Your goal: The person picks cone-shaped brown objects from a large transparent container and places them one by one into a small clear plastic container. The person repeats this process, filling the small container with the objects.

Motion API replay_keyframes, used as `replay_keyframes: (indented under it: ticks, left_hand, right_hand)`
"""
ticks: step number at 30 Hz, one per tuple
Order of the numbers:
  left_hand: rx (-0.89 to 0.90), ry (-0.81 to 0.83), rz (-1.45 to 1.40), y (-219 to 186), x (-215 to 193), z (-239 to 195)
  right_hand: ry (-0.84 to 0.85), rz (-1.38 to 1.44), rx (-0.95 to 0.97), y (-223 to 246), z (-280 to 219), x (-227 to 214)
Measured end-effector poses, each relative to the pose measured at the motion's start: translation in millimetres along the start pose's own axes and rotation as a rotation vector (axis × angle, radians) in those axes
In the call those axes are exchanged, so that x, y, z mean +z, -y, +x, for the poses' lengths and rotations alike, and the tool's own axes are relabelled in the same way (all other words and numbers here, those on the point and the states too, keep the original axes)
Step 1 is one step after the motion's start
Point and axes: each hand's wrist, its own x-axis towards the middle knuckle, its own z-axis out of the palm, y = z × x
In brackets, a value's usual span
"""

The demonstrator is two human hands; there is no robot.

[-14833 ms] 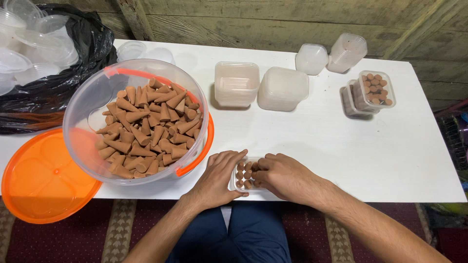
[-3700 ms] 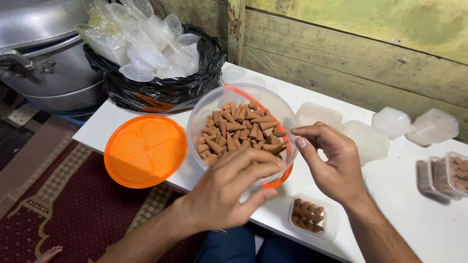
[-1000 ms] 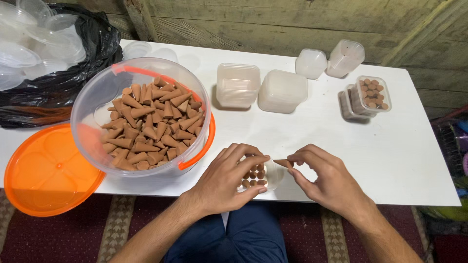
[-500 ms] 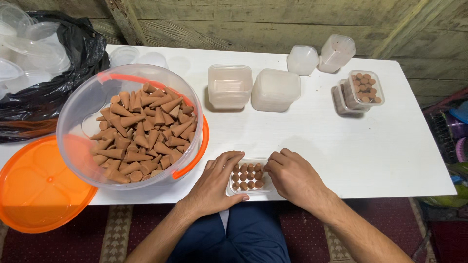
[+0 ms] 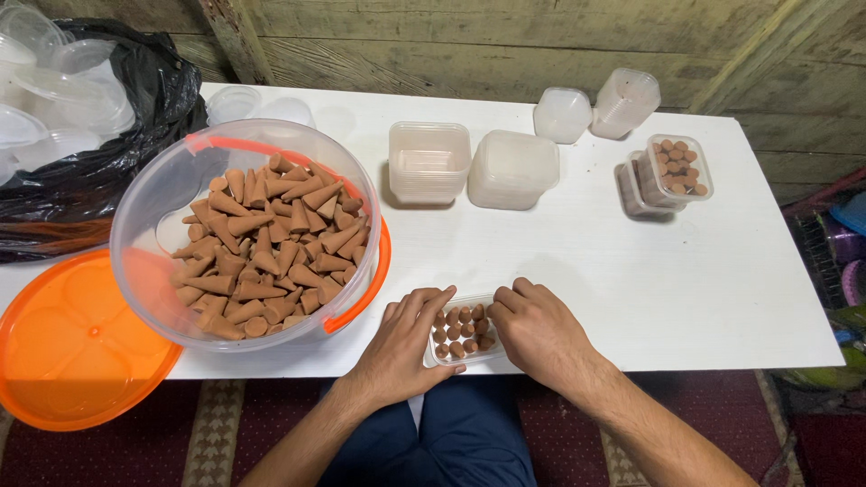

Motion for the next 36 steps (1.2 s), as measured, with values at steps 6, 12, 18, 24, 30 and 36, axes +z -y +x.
replay_keyframes:
  ticks: [6, 12, 18, 24, 30, 36]
  left_hand:
    - [0.013, -0.021, 0.014, 0.2, 2.6, -0.5]
    - [0.009, -0.008, 0.007, 1.3, 3.5, -1.2]
    - [0.032, -0.044, 0.026, 1.6, 3.7, -0.7]
    - [0.030, -0.016, 0.007, 0.7, 1.1, -1.5]
    - [0.028, -0.013, 0.013, 2.1, 1.6, -1.3]
    - [0.016, 0.002, -0.003, 0.9, -0.2, -0.8]
  right_hand:
    - [0.004, -0.008, -0.011, -0.1, 0.3, 4.0]
    - [0.003, 0.017, 0.011, 1.3, -0.3, 8.5]
    - [-0.078, 0.070, 0.065, 0.0, -1.7, 13.1]
    - [-0.197, 0.114, 0.100, -0.5, 0.2, 15.0]
    - [-0.236, 0.135, 0.104, -1.1, 0.5, 12.0]
    - [-0.195, 0.154, 0.121, -2.5, -1.4, 5.2]
